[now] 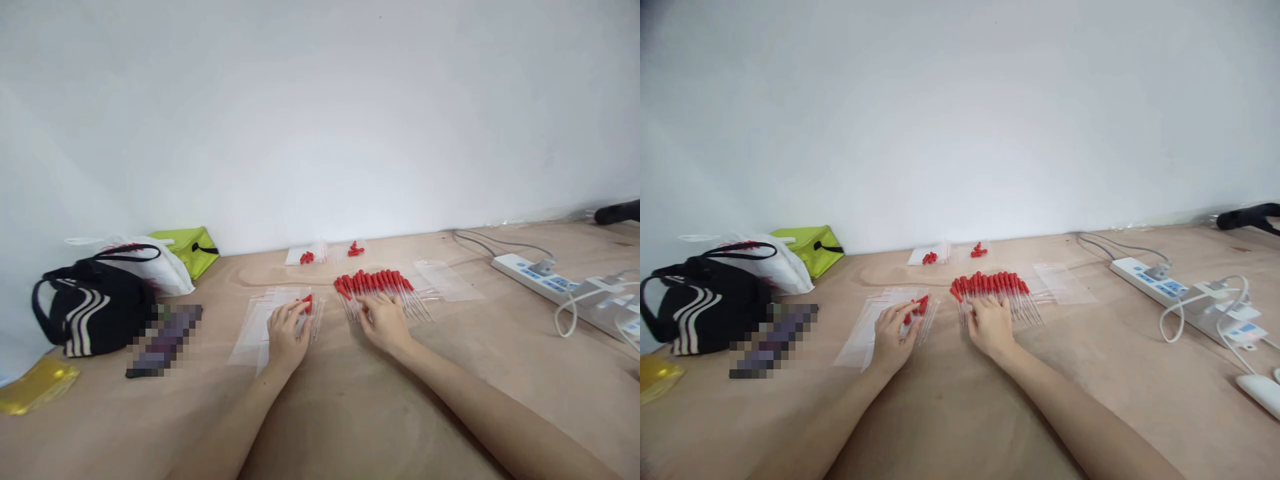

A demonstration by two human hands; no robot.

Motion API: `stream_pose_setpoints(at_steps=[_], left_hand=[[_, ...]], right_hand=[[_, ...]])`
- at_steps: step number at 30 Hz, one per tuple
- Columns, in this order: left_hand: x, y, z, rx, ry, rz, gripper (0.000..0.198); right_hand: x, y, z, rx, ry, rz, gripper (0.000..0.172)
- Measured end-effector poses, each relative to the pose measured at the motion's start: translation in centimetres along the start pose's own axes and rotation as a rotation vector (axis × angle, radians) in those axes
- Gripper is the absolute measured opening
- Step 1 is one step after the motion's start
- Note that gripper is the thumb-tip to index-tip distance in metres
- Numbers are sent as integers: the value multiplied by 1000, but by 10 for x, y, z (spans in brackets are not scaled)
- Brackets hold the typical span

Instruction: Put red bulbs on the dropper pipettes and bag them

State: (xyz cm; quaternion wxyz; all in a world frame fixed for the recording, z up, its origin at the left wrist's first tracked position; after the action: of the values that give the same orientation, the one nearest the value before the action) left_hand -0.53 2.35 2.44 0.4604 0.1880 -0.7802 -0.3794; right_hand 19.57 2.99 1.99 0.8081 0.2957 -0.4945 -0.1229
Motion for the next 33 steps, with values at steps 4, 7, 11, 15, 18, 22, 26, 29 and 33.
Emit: stream_pose_setpoints(at_steps=[4, 7, 11, 15, 18, 22, 26, 29, 33], left_hand=[[-7, -4, 21, 178, 39, 9, 25], [-13, -7, 28, 223, 27, 53, 27], [-16, -9, 27, 243, 27, 109, 29], [-19, -9, 27, 256, 32, 146, 31], [-20, -9, 30, 272, 17, 134, 28], [-19, -7, 40, 297, 2, 91, 17], [-15, -6, 49, 343, 30, 23, 20], [-14, -6, 53, 375, 44, -34, 27], [-16, -7, 54, 361, 21, -83, 29]], right_hand=[[-12, 21, -14, -253, -45, -92, 19], [-24, 31, -15, -317, -110, -66, 16], [-29, 35, -13, -323, -161, -43, 14], [-26, 30, 3, -226, -126, -38, 16], [-32, 24, 27, -131, -56, 37, 17], [-49, 18, 56, -125, -40, 146, 21], [-55, 17, 64, -163, -39, 195, 22], [-53, 16, 60, -179, -36, 214, 22], [-48, 16, 57, -224, -19, 233, 25]])
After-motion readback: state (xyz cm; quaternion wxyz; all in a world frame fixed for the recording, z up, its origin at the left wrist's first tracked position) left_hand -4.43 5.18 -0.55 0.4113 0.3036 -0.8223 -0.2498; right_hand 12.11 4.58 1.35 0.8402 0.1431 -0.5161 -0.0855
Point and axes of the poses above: each hand's wrist, its own y-axis towards the middle knuckle, its own x-axis out of the back of the hand, z = x × y, the point moved 4 cm from there along y, towards the middle knuckle, and after that the axes turned 8 degrees about -z, right-handed, at the moved point
